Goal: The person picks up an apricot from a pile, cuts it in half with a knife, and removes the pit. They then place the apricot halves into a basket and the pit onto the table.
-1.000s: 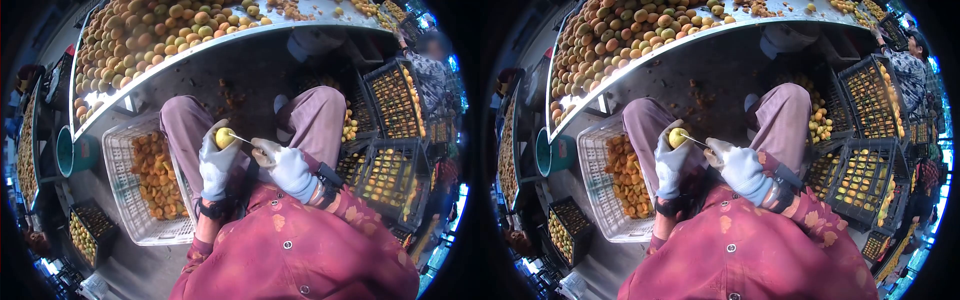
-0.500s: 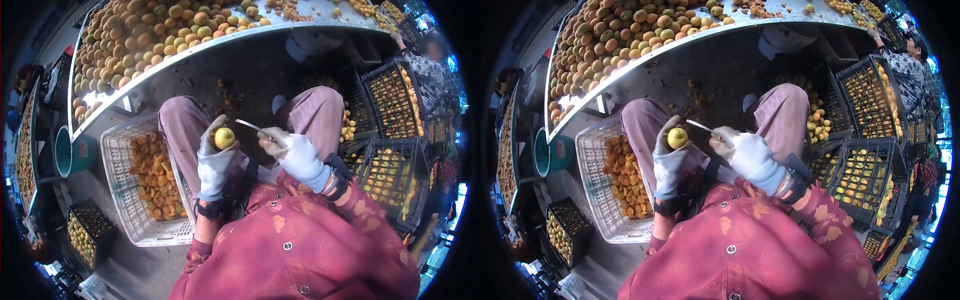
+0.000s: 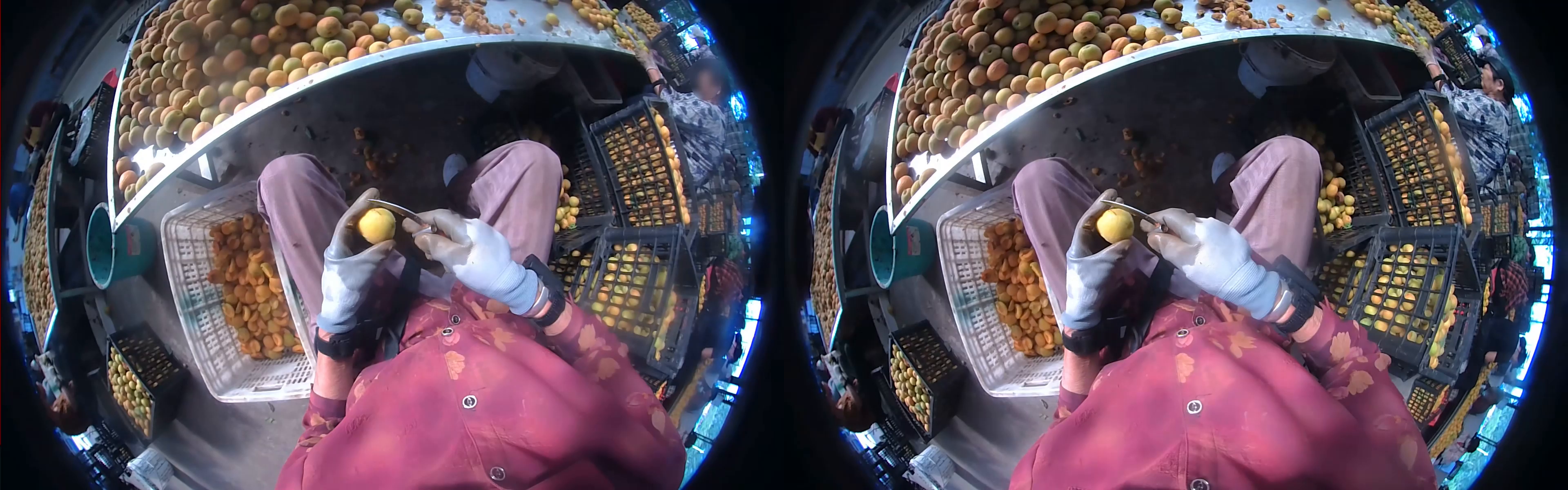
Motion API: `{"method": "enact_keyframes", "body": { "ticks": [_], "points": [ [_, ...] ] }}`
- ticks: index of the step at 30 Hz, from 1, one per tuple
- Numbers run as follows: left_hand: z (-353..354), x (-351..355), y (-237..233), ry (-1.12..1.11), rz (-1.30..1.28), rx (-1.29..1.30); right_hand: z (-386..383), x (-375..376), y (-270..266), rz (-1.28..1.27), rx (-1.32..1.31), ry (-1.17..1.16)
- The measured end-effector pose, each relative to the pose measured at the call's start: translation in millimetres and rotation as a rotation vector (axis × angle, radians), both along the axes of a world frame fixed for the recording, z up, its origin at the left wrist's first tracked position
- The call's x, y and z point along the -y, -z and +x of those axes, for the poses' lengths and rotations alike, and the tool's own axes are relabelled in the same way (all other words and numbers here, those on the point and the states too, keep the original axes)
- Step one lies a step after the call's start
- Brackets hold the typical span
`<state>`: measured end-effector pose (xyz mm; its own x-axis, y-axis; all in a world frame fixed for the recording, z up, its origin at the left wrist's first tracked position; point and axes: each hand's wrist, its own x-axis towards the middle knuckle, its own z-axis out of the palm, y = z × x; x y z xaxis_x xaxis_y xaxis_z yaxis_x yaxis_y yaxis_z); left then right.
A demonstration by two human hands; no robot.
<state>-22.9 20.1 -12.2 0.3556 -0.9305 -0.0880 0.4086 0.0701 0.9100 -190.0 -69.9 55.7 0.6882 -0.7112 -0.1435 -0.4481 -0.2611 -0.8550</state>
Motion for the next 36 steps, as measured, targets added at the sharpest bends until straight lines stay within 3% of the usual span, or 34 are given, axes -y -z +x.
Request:
{"method": "enact_keyframes", "body": {
  "ticks": [17,22,29,36],
  "points": [
    [7,-4,-1,0.026,-0.049,-0.158,9,3,-5,-0.273,-0.036,-0.198],
    [6,-5,1,0.021,-0.009,-0.203,10,1,6,-0.589,-0.060,-0.200],
    [2,-5,-4,-0.021,0.040,-0.185,17,-9,-19,-0.576,-0.252,-0.128],
    [3,-9,-5,0.035,0.061,-0.165,13,-4,-18,-0.381,-0.336,-0.237]
  ]
}}
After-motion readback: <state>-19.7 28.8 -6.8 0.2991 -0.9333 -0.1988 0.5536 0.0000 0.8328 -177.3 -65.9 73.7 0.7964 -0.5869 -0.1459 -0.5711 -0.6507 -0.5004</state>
